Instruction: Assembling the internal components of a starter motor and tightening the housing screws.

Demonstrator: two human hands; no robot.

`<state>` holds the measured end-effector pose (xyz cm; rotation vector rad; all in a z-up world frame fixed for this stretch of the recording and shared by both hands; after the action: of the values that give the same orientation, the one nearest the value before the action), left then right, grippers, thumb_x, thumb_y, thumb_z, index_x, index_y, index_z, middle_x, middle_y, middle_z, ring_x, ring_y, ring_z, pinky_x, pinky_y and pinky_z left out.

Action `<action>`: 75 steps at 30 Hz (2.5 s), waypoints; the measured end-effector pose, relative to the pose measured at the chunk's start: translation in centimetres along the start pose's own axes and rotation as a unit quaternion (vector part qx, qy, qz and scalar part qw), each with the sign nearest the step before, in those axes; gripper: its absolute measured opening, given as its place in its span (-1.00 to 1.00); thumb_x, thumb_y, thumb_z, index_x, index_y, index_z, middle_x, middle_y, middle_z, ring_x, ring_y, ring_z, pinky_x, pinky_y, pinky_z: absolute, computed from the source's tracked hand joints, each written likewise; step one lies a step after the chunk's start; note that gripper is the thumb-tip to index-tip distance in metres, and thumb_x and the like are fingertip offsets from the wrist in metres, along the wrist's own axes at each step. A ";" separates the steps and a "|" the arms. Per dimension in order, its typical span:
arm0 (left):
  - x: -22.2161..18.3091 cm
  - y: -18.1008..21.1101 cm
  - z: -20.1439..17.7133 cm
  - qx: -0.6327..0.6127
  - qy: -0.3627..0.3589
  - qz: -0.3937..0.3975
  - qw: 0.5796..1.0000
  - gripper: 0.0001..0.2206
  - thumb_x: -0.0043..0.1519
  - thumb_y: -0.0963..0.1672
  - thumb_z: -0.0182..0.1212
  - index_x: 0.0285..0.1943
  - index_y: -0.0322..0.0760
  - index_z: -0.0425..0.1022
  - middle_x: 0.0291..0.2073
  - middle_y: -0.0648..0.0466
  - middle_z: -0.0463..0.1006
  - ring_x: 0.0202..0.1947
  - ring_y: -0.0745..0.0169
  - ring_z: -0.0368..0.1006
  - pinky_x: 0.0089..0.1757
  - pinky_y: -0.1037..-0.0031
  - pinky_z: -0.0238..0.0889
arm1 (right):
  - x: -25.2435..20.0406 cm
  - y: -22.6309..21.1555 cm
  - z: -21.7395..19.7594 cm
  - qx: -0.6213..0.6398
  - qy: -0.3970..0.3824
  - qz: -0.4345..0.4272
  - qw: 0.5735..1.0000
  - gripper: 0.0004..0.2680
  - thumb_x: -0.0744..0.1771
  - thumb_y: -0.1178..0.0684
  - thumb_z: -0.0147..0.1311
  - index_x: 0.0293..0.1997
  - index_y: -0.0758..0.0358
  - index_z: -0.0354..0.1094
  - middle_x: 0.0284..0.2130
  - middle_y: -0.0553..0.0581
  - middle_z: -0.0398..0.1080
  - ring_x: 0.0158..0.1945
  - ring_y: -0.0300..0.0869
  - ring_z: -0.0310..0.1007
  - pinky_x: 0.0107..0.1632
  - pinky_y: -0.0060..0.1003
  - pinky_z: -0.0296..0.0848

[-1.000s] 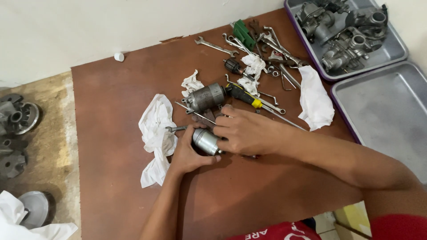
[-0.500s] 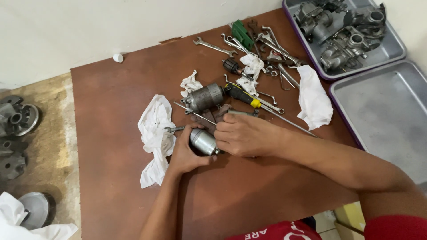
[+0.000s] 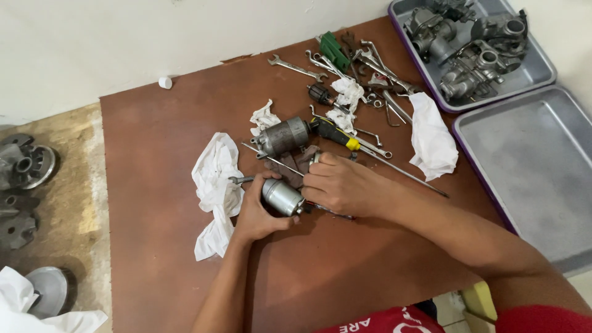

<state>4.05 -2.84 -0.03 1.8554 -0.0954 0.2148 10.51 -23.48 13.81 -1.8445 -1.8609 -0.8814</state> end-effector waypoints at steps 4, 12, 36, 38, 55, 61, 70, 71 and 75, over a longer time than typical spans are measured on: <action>0.1 0.8 0.3 -0.021 0.017 -0.002 1.000 -0.15 -0.42 -0.07 0.71 0.14 -0.21 0.39 -0.12 -0.08 0.58 -0.07 0.01 0.50 0.05 0.18 0.27 | 0.5 -0.3 -0.4 -0.040 0.005 -0.014 0.999 -0.76 0.44 0.17 -0.20 -0.46 0.13 0.22 -0.55 0.02 0.09 -0.43 -0.08 0.15 -0.15 -0.19 0.28; 0.1 -0.2 0.2 -0.004 0.003 -0.028 1.000 -0.13 -0.44 -0.07 0.71 0.15 -0.18 0.39 -0.08 -0.09 0.57 -0.04 -0.06 0.52 0.07 0.14 0.28 | 0.1 0.2 0.0 -0.041 -0.034 -0.013 0.999 -0.80 0.44 0.10 -0.20 -0.40 0.10 0.23 -0.50 0.04 0.15 -0.38 -0.07 0.19 -0.08 -0.09 0.29; 1.2 -1.2 -2.1 -0.253 0.064 -0.021 0.965 -0.13 -0.25 0.06 0.61 0.21 -0.30 0.25 -0.17 -0.11 0.50 -0.32 0.25 0.52 -0.48 0.60 0.41 | -0.4 0.8 3.7 0.204 0.041 0.125 0.970 -0.85 0.41 0.01 0.02 -0.24 0.27 0.38 -0.49 0.10 0.24 -0.43 -0.01 0.29 -0.30 -0.13 0.28; 1.0 -1.1 -2.0 -0.251 0.061 -0.025 0.966 -0.13 -0.24 0.07 0.60 0.22 -0.31 0.25 -0.16 -0.10 0.50 -0.30 0.26 0.52 -0.47 0.61 0.41 | -0.6 0.9 4.1 0.214 0.039 0.121 0.968 -0.85 0.40 0.01 0.02 -0.23 0.27 0.38 -0.49 0.11 0.24 -0.43 0.00 0.28 -0.30 -0.13 0.27; 1.2 0.0 -2.0 -0.285 0.077 -0.045 0.954 -0.23 -0.15 -0.01 0.54 0.23 -0.28 0.22 -0.32 -0.10 0.46 -0.76 0.41 0.26 -0.77 0.63 0.17 | -0.8 0.5 5.1 0.302 0.045 0.191 0.933 -0.89 0.35 0.13 0.16 -0.35 0.24 0.36 -0.52 0.11 0.32 -0.44 0.02 0.39 -0.33 -0.15 0.35; 1.2 -0.5 -2.2 -0.268 0.084 -0.044 0.959 -0.22 -0.16 0.01 0.54 0.22 -0.30 0.26 -0.37 -0.10 0.46 -0.76 0.38 0.27 -0.78 0.59 0.17 | -1.0 -0.4 5.8 0.318 0.073 0.232 0.916 -0.88 0.34 0.15 0.17 -0.40 0.21 0.36 -0.57 0.11 0.31 -0.47 0.04 0.39 -0.37 -0.15 0.35; 0.9 -1.4 -2.0 -0.213 0.114 -0.046 0.969 -0.19 -0.26 0.10 0.54 0.18 -0.26 0.36 -0.25 -0.07 0.50 -0.59 0.41 0.35 -0.76 0.61 0.20 | -1.8 -1.5 6.4 0.292 0.114 0.281 0.907 -0.89 0.33 0.12 0.22 -0.41 0.18 0.41 -0.59 0.06 0.33 -0.52 0.00 0.39 -0.42 -0.20 0.34; 0.8 -1.3 -1.9 -0.242 0.113 -0.054 0.962 -0.22 -0.20 0.06 0.54 0.20 -0.26 0.32 -0.29 -0.06 0.48 -0.64 0.38 0.33 -0.75 0.60 0.22 | -1.7 -1.7 6.3 0.290 0.120 0.290 0.904 -0.89 0.33 0.13 0.21 -0.42 0.19 0.40 -0.59 0.08 0.32 -0.51 0.04 0.39 -0.42 -0.18 0.36; 0.6 -1.2 -1.8 -0.268 0.137 -0.058 0.952 -0.23 -0.18 0.04 0.54 0.21 -0.23 0.31 -0.28 -0.02 0.48 -0.61 0.39 0.35 -0.70 0.59 0.25 | -1.6 -2.3 6.3 0.297 0.141 0.320 0.888 -0.89 0.32 0.16 0.21 -0.41 0.25 0.40 -0.59 0.17 0.32 -0.51 0.12 0.42 -0.44 -0.20 0.37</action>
<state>4.69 -0.77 -0.49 1.2706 0.1374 0.3262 9.35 -20.44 7.73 -1.6403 -1.0490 -0.2689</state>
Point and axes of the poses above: each hand's wrist, its own x-axis towards the middle knuckle, its own z-axis out of the palm, y = z × x, the point moved 3 cm from there along x, towards the middle knuckle
